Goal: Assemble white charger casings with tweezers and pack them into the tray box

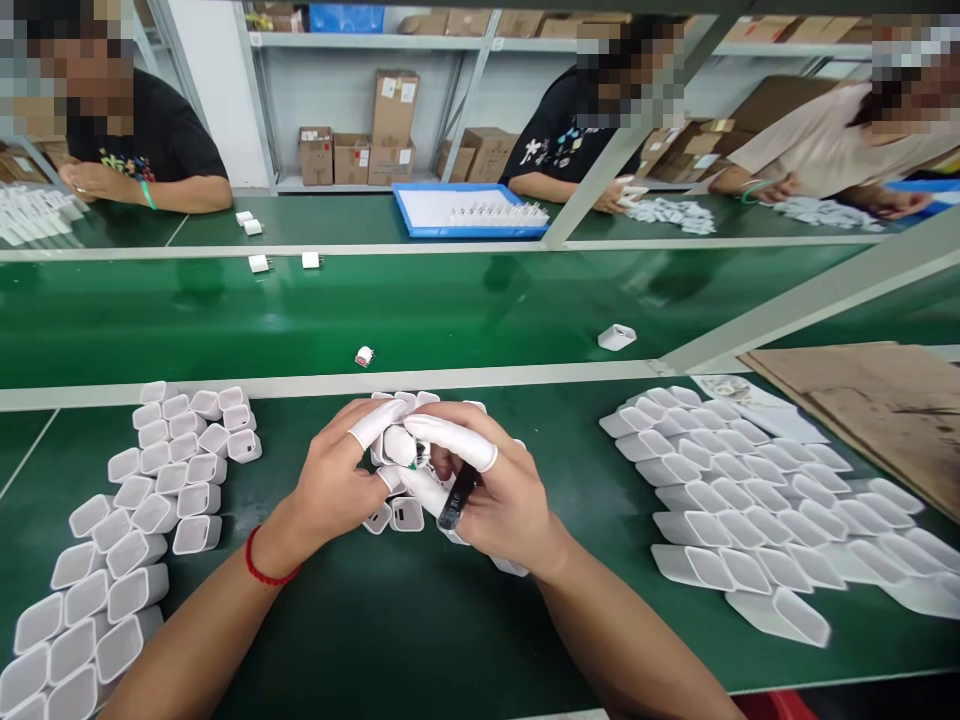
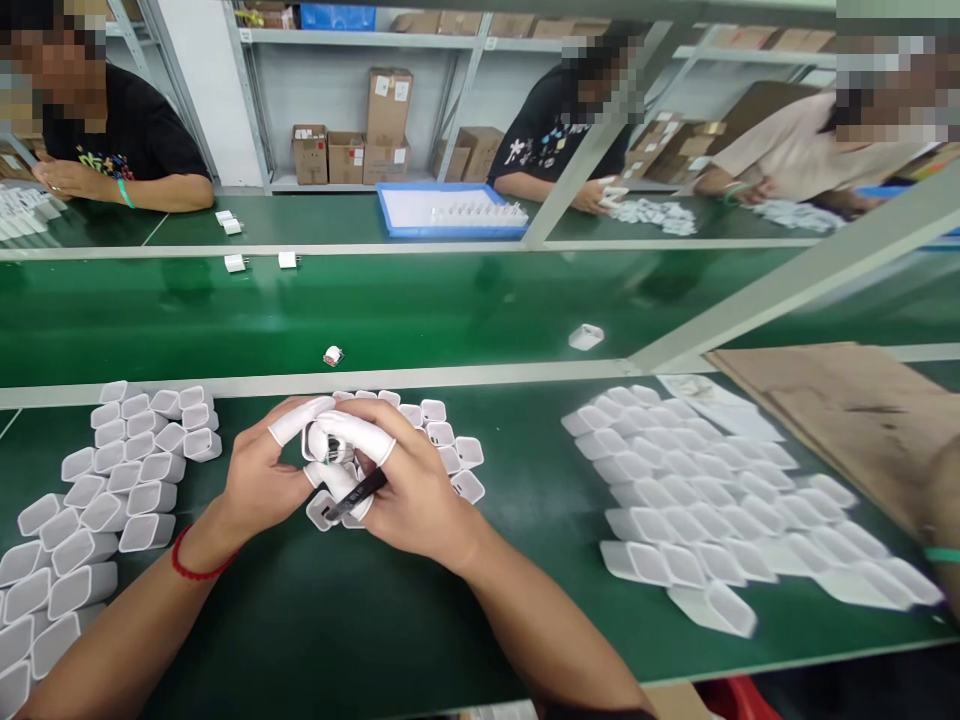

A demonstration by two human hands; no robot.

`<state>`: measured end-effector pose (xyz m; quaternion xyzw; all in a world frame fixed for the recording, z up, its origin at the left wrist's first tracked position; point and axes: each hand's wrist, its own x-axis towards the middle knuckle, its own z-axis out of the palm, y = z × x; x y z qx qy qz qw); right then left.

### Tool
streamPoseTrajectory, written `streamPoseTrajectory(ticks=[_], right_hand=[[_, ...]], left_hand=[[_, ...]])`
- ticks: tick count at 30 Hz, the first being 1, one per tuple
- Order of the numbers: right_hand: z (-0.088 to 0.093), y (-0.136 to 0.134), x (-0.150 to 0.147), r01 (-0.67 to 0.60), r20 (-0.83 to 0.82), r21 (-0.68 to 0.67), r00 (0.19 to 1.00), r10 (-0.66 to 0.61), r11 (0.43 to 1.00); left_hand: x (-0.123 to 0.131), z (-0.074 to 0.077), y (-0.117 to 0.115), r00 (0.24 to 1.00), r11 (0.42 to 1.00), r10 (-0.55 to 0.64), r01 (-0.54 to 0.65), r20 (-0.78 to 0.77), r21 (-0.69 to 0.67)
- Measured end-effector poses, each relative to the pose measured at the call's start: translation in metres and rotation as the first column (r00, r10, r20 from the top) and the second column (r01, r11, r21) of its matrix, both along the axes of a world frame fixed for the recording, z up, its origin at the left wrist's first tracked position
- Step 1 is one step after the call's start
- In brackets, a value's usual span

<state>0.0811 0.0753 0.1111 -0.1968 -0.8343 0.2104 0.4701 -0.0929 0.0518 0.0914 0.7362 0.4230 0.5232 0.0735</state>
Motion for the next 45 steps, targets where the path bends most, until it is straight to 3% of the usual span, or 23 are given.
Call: streamPoseTrajectory(ticks=[17,24,29,32,36,41,45], right_hand=[[0.0043,-0.0036,0.0019,0.089,0.131,0.165,0.985,-0.112,0.982],[0.0063,-0.0024,0.0034,0.051,0.164,0.03,0.985,-0.056,0.998],[0.0052,-0.0022,0.0023,0.068,0.156,0.043,0.985,-0.074,0.997],[0.0049,-0.0014,0.0026,0.045,0.147,-0.047,0.988,-0.037,0.998],[0.0046,0.0009,0.0039,0.033,0.088,-0.28,0.996,-0.009,0.959],[0.0023,0.0046,0.0002,-0.034,0.079,-0.604,0.992,0.102,0.796],[0.0031,0.0057,-0.0041,-0.154,-0.05,-0.682,0.985,0.165,0.715]], left_hand=[[0.0017,-0.0036,0.001,0.999,0.999,0.035,-0.033,-0.04,0.038],[0.0013,-0.0028,0.0012,0.998,0.996,0.041,-0.037,-0.045,0.077],[0.0024,-0.0029,0.0018,0.999,0.997,0.012,-0.009,-0.041,0.074],[0.0018,-0.0043,0.0017,1.0,0.998,-0.005,0.007,-0.026,0.057],[0.0004,-0.0051,0.0021,1.0,0.994,-0.004,0.005,-0.008,0.108],[0.0014,-0.0037,0.0034,0.999,0.986,-0.036,0.035,-0.001,0.16],[0.0034,-0.0047,0.0044,1.0,0.985,-0.029,0.029,0.0,0.17]])
